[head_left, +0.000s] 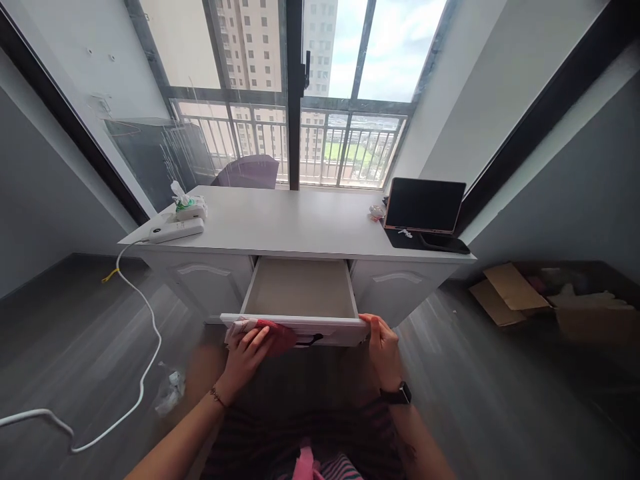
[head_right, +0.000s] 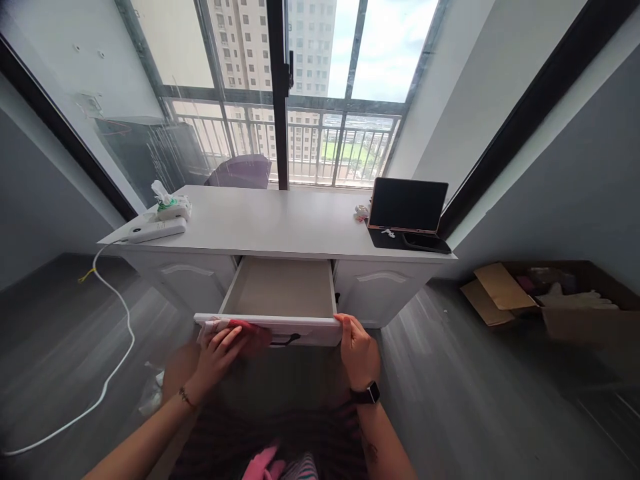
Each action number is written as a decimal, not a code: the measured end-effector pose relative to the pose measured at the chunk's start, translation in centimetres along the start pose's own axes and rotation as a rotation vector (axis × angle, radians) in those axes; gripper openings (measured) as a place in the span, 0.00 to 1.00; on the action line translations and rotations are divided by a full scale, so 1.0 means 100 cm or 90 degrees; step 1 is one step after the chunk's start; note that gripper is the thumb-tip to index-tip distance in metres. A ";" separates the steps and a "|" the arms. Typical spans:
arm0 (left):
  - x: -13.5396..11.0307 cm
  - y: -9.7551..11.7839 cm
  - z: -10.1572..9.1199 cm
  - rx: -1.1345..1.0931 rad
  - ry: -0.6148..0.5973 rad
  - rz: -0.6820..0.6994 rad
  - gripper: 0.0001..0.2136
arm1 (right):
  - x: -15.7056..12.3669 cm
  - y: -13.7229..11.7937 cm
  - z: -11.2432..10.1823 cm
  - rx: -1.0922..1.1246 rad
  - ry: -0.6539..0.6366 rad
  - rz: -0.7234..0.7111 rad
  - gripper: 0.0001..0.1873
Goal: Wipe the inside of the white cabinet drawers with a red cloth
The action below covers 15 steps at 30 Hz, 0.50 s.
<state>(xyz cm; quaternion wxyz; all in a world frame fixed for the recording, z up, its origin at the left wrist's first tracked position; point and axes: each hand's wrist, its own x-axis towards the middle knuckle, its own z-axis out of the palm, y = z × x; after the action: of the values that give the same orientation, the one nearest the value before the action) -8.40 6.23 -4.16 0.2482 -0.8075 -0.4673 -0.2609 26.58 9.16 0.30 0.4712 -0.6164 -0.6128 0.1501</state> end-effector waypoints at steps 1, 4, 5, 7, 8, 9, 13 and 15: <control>0.008 0.012 0.005 -0.010 0.033 0.014 0.17 | 0.000 0.000 0.000 0.000 0.001 0.000 0.30; 0.035 0.051 0.019 -0.039 0.089 0.041 0.15 | 0.001 0.001 0.000 -0.004 -0.003 0.003 0.29; 0.045 0.065 0.024 -0.055 0.101 0.043 0.14 | 0.001 0.001 0.000 -0.006 -0.005 0.006 0.29; 0.063 0.092 0.032 -0.072 0.094 0.050 0.13 | 0.001 0.001 0.000 -0.007 -0.008 0.010 0.29; 0.071 0.106 0.036 -0.079 0.077 0.063 0.13 | 0.002 0.002 0.001 -0.007 -0.009 0.009 0.29; 0.079 0.118 0.039 -0.085 0.058 0.083 0.13 | 0.002 0.002 0.001 -0.006 -0.009 0.007 0.29; 0.097 0.146 0.051 -0.133 0.007 0.164 0.15 | 0.003 0.005 0.002 0.003 -0.008 -0.007 0.28; 0.096 0.143 0.054 -0.152 -0.020 0.190 0.16 | 0.003 0.006 0.003 0.007 -0.009 -0.007 0.27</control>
<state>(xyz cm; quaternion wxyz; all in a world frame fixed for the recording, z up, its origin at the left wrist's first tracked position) 9.37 9.43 -4.09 0.1792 -0.8954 -0.3118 -0.2624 26.81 9.68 -0.21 0.4710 -0.6094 -0.6187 0.1547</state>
